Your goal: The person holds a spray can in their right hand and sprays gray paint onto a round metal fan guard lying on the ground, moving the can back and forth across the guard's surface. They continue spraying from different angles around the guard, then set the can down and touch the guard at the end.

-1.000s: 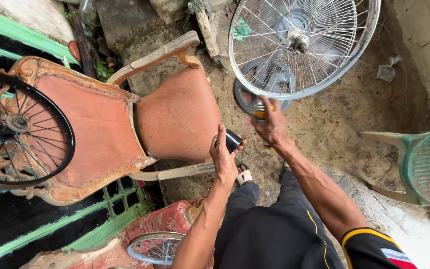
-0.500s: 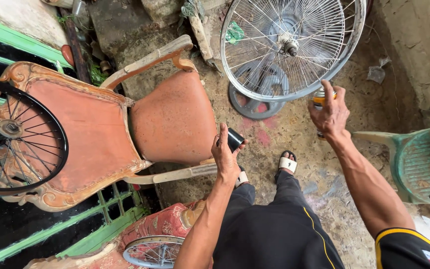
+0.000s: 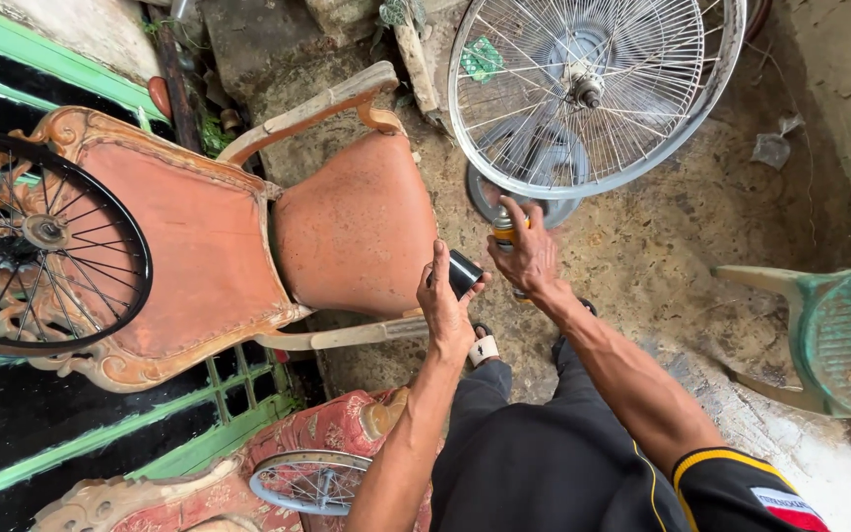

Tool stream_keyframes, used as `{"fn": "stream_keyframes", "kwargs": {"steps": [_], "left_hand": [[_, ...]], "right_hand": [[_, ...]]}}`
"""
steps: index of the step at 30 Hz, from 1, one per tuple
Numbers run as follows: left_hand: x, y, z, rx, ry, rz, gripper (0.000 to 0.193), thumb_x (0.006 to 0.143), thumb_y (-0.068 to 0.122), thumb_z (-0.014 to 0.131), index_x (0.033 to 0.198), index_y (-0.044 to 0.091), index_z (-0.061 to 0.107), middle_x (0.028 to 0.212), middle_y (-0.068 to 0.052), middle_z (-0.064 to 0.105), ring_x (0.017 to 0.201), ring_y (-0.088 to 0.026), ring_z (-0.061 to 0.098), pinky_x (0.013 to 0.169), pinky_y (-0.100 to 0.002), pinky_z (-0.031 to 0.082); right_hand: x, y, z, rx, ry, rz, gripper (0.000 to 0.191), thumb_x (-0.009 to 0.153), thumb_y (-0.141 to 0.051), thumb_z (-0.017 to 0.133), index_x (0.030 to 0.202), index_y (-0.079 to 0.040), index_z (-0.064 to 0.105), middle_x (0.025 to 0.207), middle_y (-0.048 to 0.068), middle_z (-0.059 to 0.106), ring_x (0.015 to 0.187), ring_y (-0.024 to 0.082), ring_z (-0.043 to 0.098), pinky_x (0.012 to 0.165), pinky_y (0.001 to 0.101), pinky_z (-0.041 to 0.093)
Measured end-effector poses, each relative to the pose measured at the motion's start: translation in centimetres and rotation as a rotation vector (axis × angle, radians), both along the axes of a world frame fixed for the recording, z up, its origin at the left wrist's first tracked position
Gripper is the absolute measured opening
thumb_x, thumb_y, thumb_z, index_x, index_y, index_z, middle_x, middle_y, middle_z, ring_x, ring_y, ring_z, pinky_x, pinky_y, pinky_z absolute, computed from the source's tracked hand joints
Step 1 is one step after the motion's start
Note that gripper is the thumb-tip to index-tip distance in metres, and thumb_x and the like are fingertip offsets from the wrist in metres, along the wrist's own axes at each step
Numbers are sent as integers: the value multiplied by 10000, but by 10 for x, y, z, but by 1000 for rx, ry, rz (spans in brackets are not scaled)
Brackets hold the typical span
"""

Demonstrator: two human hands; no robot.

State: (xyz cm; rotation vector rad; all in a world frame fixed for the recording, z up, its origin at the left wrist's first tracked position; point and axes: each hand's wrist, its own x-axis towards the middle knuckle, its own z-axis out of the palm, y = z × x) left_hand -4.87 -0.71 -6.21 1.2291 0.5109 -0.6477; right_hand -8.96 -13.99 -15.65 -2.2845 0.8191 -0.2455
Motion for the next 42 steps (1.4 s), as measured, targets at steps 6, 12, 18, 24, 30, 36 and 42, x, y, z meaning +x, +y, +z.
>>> {"fn": "stream_keyframes", "kwargs": {"steps": [6,12,18,24,30,36,42], "left_hand": [[4,-2,7,10,-17,2,612,836,587,728,1007,18,582,810,-102,646,648,-227,708,612,-302,597],[-1,13,7,2,-17,-1,595,838,576,728,997,21,585,802,-111,651,645,-232,709,611,-311,602],[-1,15,10,-24,-12,1,589,828,568,731,1043,36,600,802,-112,657,634,-224,694,590,-300,587],[-13,7,10,-14,-32,-10,630,840,572,715,1101,11,598,826,-119,658,646,-217,705,615,-291,610],[-25,-1,10,-17,-26,-11,653,838,577,718,1122,2,594,831,-123,658,646,-222,699,601,-297,597],[-50,-23,2,-52,-27,-12,630,837,569,723,1151,35,607,817,-111,648,644,-213,682,612,-300,589],[-79,-58,-5,-85,-30,-34,601,863,550,721,1089,12,577,817,-119,659,650,-232,694,619,-316,597]], "right_hand": [[-29,-47,-6,-108,56,-47,730,796,-175,831,1442,-193,493,1232,233,507,889,341,657,583,429,645],[-77,-87,-11,-267,55,-131,743,878,-150,829,1501,-188,426,1202,258,492,839,347,661,530,409,625],[-62,-51,-9,-131,59,-114,782,835,-141,797,1515,-222,418,1251,282,495,859,351,661,541,421,646],[-41,-16,-3,-12,92,-37,741,804,-169,822,1455,-223,473,1275,247,512,882,344,670,578,431,647],[-83,-72,0,58,39,-99,559,921,-259,790,1387,-160,497,1190,233,574,842,288,650,539,374,618],[-148,-176,12,-452,-45,-87,641,903,-87,774,1477,-141,495,1182,269,548,753,280,629,467,345,574],[-175,-173,5,-227,99,-41,664,898,-86,767,1488,-212,490,1250,263,547,834,343,676,562,413,646]]}}
